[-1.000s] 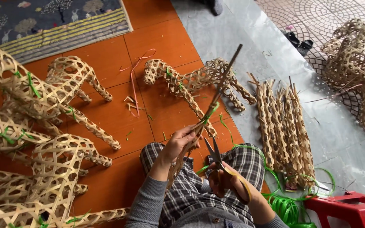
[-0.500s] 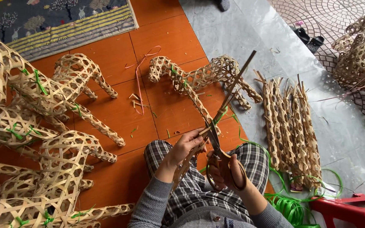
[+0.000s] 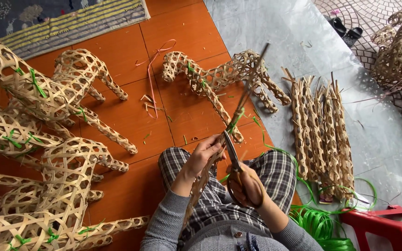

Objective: Assemble bamboo animal sculptures by tying joints with plastic strips and trimming them with scissors

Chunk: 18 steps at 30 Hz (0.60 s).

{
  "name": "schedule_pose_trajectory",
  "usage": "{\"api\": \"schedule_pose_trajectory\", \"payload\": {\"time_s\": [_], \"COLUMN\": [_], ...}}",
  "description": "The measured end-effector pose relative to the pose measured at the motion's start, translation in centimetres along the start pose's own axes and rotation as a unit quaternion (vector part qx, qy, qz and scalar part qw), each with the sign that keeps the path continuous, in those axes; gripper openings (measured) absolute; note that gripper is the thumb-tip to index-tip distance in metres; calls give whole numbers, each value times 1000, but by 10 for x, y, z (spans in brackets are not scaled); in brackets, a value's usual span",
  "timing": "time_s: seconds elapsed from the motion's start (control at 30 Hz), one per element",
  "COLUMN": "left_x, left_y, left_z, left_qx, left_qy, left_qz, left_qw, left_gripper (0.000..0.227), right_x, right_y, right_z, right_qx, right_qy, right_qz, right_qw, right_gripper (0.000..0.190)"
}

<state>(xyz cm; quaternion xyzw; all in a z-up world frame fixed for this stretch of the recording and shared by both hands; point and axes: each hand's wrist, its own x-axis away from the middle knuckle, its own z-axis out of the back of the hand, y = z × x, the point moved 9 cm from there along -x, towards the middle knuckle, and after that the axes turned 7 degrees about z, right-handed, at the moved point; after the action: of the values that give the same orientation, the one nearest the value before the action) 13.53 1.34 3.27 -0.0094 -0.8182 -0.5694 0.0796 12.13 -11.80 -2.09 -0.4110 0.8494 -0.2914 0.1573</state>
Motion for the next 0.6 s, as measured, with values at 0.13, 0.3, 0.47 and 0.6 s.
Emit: {"api": "schedule_pose_trajectory", "payload": {"time_s": [0.13, 0.3, 0.47, 0.6], "left_x": [6, 11, 13, 20], "left_y": [11, 15, 6, 13], "left_z": [7, 11, 16, 10], "left_qx": [11, -18, -53, -90], "left_qy": [9, 22, 29, 25], "left_qz": [-12, 2, -2, 7], "left_qw": [1000, 1000, 998, 996], "left_gripper": [44, 45, 46, 50], "right_x": [-3, -18, -24, -30], "right_y": [-30, -48, -43, -52], "right_z": [-16, -28, -31, -30], "right_qx": [161, 244, 237, 242], "right_qy": [-20, -51, -82, -76], "right_qz": [131, 130, 123, 130], "right_qw": [978, 960, 960, 959], "right_gripper": [45, 58, 59, 62]}}
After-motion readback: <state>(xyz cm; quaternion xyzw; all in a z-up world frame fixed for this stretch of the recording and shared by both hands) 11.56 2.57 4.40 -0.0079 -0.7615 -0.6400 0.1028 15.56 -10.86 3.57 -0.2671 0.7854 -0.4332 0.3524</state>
